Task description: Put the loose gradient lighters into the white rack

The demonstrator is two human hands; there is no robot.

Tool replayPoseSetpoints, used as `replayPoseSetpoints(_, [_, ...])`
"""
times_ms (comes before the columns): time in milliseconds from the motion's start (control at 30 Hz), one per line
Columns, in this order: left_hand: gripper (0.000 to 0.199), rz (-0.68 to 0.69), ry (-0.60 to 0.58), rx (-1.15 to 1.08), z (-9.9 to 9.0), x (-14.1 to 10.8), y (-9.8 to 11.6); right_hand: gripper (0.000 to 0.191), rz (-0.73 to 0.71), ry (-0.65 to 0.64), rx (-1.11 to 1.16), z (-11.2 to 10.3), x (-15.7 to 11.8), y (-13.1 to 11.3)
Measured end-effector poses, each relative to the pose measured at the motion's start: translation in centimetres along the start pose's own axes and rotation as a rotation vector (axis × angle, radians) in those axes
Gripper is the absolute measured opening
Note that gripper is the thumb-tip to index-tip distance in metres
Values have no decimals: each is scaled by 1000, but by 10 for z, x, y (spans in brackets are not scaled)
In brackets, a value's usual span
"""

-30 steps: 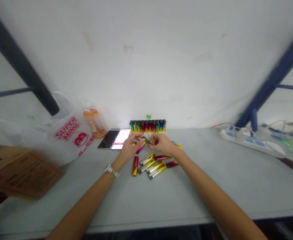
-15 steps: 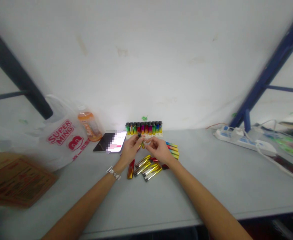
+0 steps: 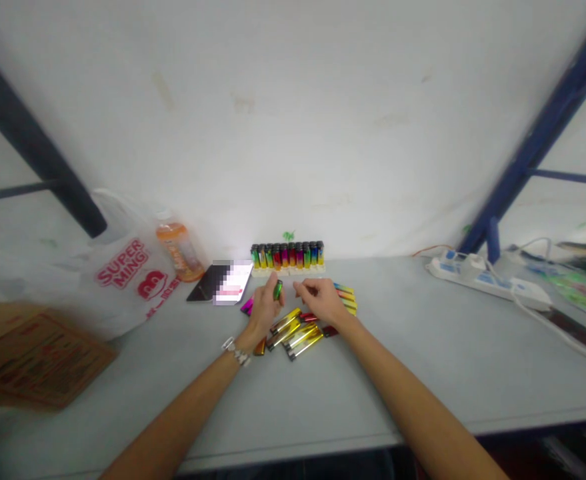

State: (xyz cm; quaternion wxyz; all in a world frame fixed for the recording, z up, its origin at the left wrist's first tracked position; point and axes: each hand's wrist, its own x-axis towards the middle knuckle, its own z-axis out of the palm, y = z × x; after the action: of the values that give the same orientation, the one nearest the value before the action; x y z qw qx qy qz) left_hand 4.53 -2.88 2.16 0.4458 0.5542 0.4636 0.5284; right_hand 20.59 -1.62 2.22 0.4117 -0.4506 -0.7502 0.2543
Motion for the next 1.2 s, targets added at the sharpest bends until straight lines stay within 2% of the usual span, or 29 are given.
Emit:
replayPoseSetpoints(100, [61,-17,48,-16,-2,5,-1,49,9,-6,-21,2,-1,1])
replayPoseSetpoints(400, [49,-11,2,-13,-1,5,0,50,50,-22,-26,8,-2,3])
replayPoseSetpoints(567, [53,-38,9,-34,1,1,3,49,65,-26,-32,8,-2,4])
replayPoseSetpoints(667, [62,-81,8,-97,1,0,4,48,56,-27,-38,8,-2,4])
replayPoseSetpoints(867, [83,-195,-117,-293,-2,-1,0,49,56,-33,-10,10,-2,6])
replayPoseSetpoints(1033, [82,-202,-116,-286,-4,0,-3,49,61,-35,-11,11,-2,6])
replayPoseSetpoints(1200, [72,-135,-94,-196,-5,1,0,49,54,-41,-23,11,-2,7])
